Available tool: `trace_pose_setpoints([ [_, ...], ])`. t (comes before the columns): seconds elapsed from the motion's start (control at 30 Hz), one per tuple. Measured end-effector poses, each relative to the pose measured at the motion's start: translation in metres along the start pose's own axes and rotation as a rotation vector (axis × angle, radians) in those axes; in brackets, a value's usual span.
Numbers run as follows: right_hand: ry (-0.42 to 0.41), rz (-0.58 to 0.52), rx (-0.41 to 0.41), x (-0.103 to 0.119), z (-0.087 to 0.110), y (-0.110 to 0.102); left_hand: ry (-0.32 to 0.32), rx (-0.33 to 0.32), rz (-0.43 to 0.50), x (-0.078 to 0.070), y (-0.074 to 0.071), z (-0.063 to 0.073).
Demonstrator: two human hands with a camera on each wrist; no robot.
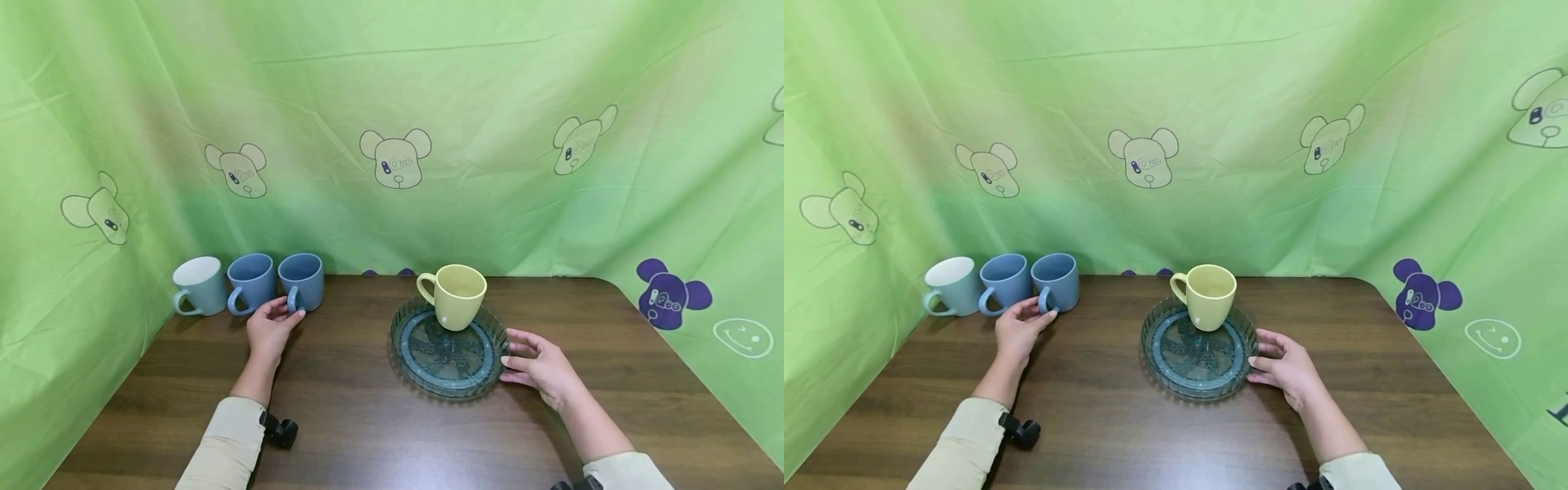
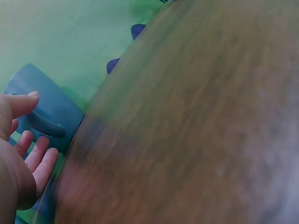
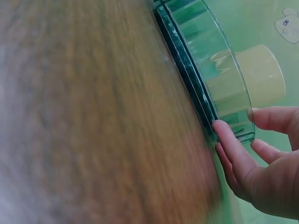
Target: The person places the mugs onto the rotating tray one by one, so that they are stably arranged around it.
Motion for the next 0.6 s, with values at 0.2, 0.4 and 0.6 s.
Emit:
trace_pose_setpoints([
  [0.2, 0.008, 0.003, -0.01, 0.001, 0.003, 0.002, -0.006, 0.001, 0.033, -0.001, 0.001, 0.001],
  [0.4, 0.007, -0.011, -0.006, 0.001, 0.003, 0.002, -0.045, -0.015, 0.1, 0.0, -0.005, 0.0],
  [0.6, 0.012, 0.033, 0.002, 0.005, 0.0, -0.003, -0.052, -0.057, 0.113, 0.003, -0.011, -0.003],
])
Point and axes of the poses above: each hand's wrist, its own z-axis away from the middle knuckle, its own y-axis out of the palm, x = y × z, the point moved 1 cm from there along -z, towards the middle knuckle, and after that the axes turned 10 degrees about -z, right-handed, at the moved point
